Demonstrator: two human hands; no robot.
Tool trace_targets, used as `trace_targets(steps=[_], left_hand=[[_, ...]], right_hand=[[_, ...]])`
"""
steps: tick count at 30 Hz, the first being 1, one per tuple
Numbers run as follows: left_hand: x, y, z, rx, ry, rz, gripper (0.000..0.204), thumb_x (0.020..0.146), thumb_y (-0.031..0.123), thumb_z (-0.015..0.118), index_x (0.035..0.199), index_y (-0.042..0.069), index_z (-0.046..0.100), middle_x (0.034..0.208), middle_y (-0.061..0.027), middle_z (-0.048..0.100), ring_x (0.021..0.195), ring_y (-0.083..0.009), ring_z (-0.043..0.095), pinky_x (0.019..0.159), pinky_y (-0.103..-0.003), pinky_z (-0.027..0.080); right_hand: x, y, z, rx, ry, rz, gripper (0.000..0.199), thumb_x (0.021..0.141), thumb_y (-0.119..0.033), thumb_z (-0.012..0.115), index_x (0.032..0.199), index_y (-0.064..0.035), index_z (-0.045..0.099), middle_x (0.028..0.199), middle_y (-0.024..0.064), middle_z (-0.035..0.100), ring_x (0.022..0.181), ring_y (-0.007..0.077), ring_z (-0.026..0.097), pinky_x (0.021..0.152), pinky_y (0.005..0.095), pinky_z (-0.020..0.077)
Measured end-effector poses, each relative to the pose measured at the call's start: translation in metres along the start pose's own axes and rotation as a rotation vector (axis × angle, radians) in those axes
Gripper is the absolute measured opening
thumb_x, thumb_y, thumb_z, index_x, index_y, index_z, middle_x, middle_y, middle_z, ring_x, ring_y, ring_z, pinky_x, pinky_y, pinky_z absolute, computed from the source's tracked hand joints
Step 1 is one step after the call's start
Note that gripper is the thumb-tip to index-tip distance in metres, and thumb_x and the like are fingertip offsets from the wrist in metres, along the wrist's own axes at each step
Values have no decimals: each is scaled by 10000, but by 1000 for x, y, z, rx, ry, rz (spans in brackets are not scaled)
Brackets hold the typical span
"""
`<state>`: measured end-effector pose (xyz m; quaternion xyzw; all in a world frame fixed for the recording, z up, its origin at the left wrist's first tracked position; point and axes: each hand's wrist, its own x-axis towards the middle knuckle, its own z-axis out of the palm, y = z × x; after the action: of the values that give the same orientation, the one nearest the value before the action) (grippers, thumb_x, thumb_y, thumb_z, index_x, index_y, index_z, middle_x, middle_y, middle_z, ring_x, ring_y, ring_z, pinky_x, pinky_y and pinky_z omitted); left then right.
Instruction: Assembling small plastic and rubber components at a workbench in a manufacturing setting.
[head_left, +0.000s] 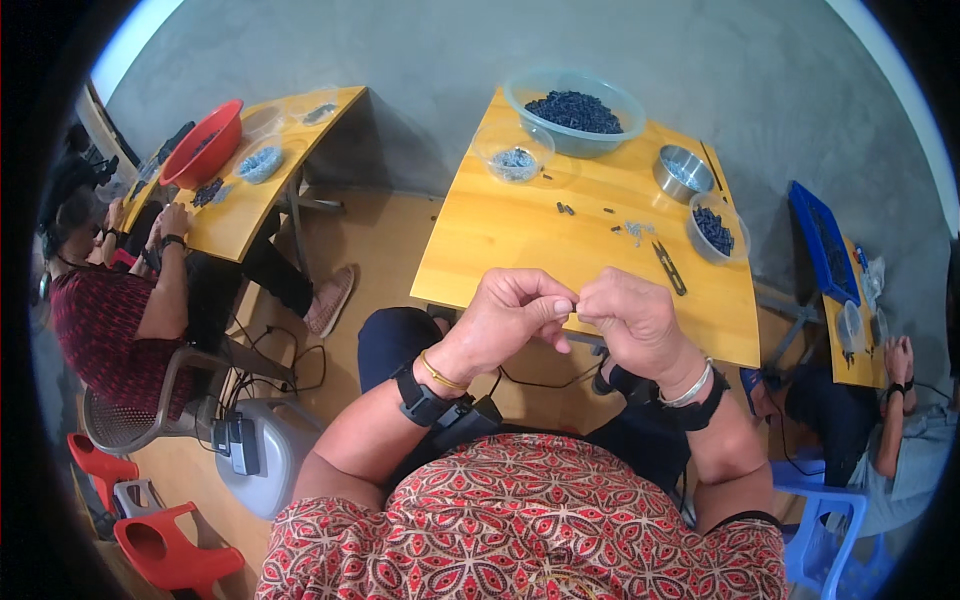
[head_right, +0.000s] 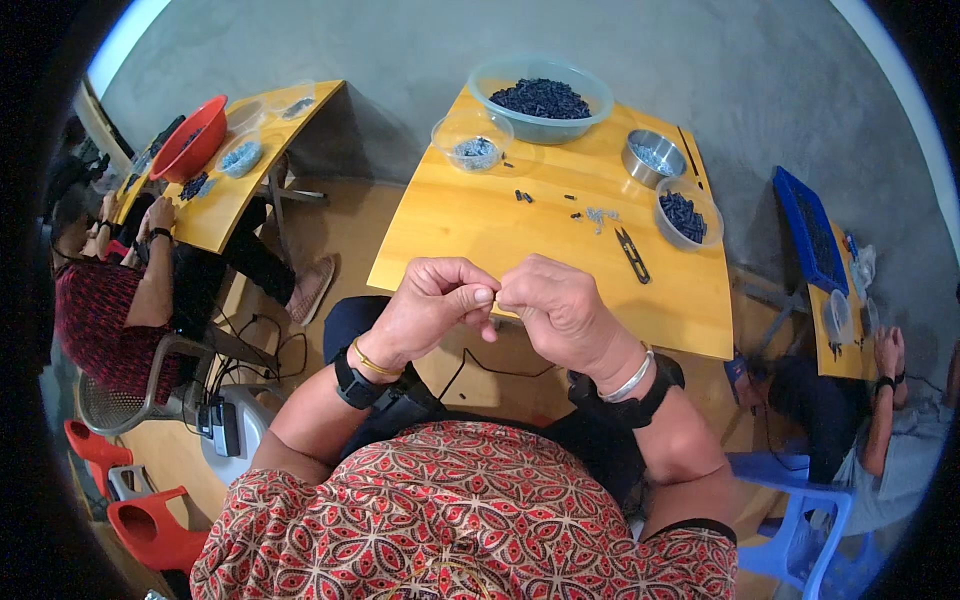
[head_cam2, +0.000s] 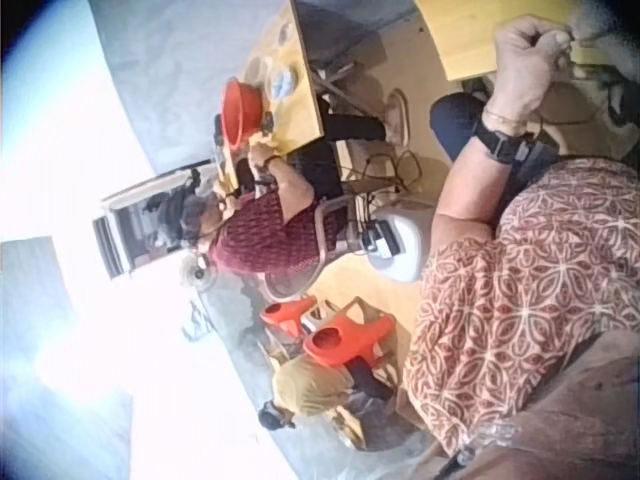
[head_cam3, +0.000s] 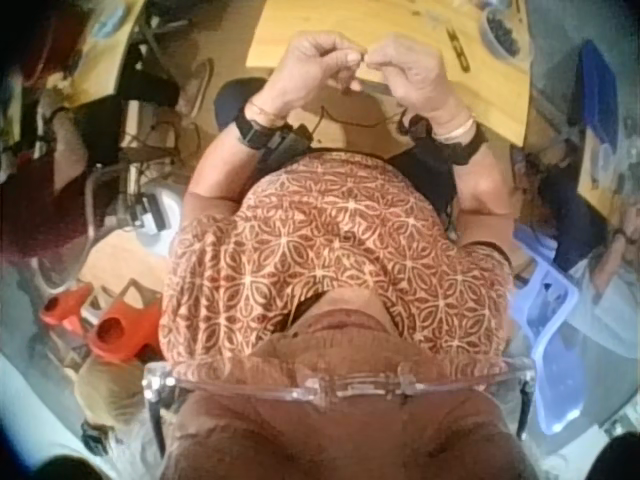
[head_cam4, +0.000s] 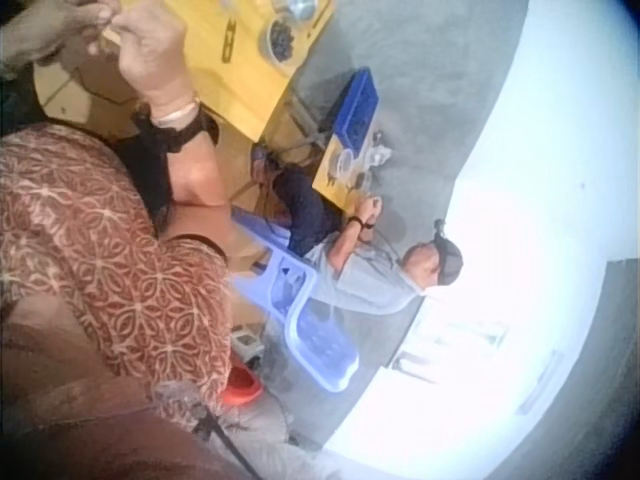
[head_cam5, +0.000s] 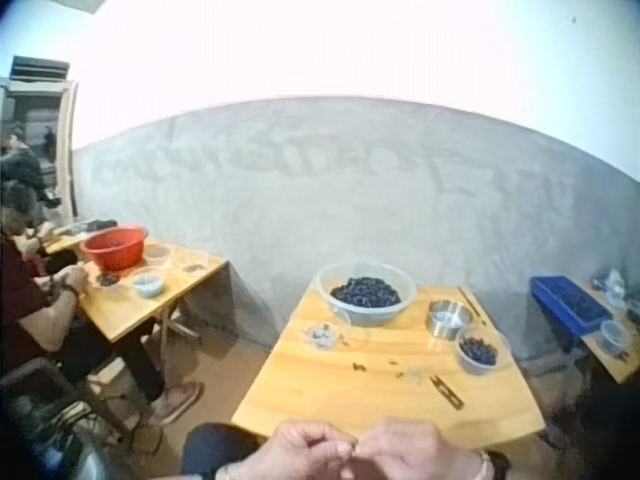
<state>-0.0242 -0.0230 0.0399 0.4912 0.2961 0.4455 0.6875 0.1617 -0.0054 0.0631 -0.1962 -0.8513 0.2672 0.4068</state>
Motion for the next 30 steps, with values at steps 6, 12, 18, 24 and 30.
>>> trace_targets(steps=[6, 12, 18, 24, 30], left_hand=[[1, -7, -1, -82, 29, 29, 109, 855, 52, 565, 911, -32, 605, 689, -55, 568, 606, -135, 583, 610, -260, 523], [0, -6, 4, -88, 59, 15, 115, 857, 46, 562, 935, -31, 599, 745, -57, 604, 627, -133, 594, 609, -251, 523], [3, -8, 6, -90, 26, 54, 133, 856, 47, 562, 962, -29, 591, 790, -55, 598, 658, -119, 575, 642, -284, 541], [14, -16, 1, -253, -1, 84, 150, 866, 45, 543, 988, -31, 586, 766, -39, 535, 661, -107, 487, 693, -345, 551], [18, -26, 2, -27, 138, 90, 148, 850, 31, 564, 972, -47, 597, 800, -71, 622, 715, -112, 589, 698, -278, 529]], right_hand=[[-13, -6, 2, 144, 215, 286, 101, 768, 17, 603, 859, 3, 562, 743, 106, 570, 666, 200, 573, 602, 269, 453], [-14, -16, 1, -60, 177, 277, 129, 776, -4, 610, 889, -6, 547, 740, 103, 562, 644, 205, 569, 589, 281, 453], [-12, -17, 3, -184, 172, 207, 107, 765, 10, 597, 847, -17, 534, 735, 112, 552, 632, 247, 565, 566, 307, 447], [-15, -5, 13, -152, 252, 243, 90, 767, 16, 582, 828, -15, 523, 728, 119, 546, 633, 255, 565, 561, 313, 444], [-19, 19, 23, -195, 273, 243, 93, 758, 33, 568, 825, -12, 522, 730, 131, 546, 642, 276, 569, 567, 322, 451]])
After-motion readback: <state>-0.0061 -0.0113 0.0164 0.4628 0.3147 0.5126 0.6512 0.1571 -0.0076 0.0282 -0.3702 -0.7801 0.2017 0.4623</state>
